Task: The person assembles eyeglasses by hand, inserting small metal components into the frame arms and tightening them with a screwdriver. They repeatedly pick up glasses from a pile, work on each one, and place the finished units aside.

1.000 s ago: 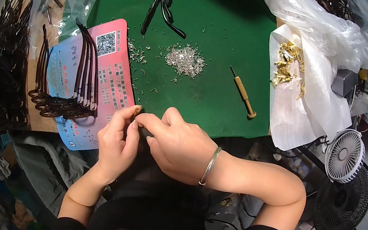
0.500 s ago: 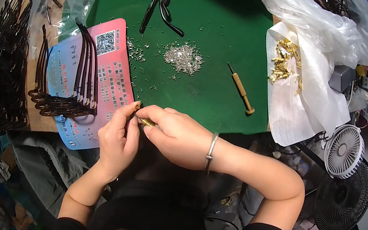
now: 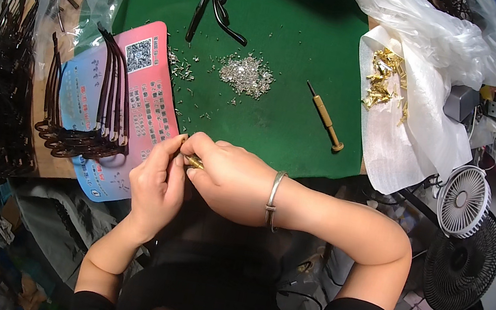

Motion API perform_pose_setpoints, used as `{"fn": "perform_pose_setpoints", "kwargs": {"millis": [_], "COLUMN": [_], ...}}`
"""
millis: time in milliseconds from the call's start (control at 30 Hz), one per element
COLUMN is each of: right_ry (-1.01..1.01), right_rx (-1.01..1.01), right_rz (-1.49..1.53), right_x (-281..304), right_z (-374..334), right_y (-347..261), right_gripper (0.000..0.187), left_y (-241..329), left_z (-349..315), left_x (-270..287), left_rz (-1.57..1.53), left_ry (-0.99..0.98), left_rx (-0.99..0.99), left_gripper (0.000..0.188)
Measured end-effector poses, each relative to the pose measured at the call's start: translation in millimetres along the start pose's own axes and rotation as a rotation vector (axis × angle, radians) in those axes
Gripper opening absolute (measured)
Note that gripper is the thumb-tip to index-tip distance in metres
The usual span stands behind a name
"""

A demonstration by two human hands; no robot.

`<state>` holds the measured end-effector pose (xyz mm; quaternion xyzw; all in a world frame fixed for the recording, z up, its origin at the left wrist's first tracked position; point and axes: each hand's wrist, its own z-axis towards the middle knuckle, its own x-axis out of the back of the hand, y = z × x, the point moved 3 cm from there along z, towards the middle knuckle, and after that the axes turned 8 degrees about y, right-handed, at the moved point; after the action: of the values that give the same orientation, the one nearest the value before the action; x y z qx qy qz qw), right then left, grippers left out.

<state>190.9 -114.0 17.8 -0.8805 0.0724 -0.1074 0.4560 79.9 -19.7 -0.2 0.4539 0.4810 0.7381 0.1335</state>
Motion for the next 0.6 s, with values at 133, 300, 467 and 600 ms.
{"fn": "perform_pose_setpoints", "kwargs": {"millis": [133,300,467,600], "right_ry": [0.031,0.048,0.219,0.359], "right_rx": [0.012,0.056,0.150,0.297], "right_rz": [-0.176,-0.414,-0.548,-0.432], "right_x": [-1,-2,25,25], "right_z": [-3,-16,-37,-30], "right_y": [-2,-10,2,10], "right_gripper": [0.025,0.035,0.038,0.030], "left_y": [0,7,0,6], "left_z": [2,4,-1,-5], "left_x": [0,2,15,9], "left_rz": [-0.029,-0.057,-0.842,-0.923], "left_ry": [-0.014,-0.054,-0.322,-0.518], "left_rx": [-0.016,0.082,0.703,0.789], "left_gripper": [0.026,0.023,0.024,0.022]}}
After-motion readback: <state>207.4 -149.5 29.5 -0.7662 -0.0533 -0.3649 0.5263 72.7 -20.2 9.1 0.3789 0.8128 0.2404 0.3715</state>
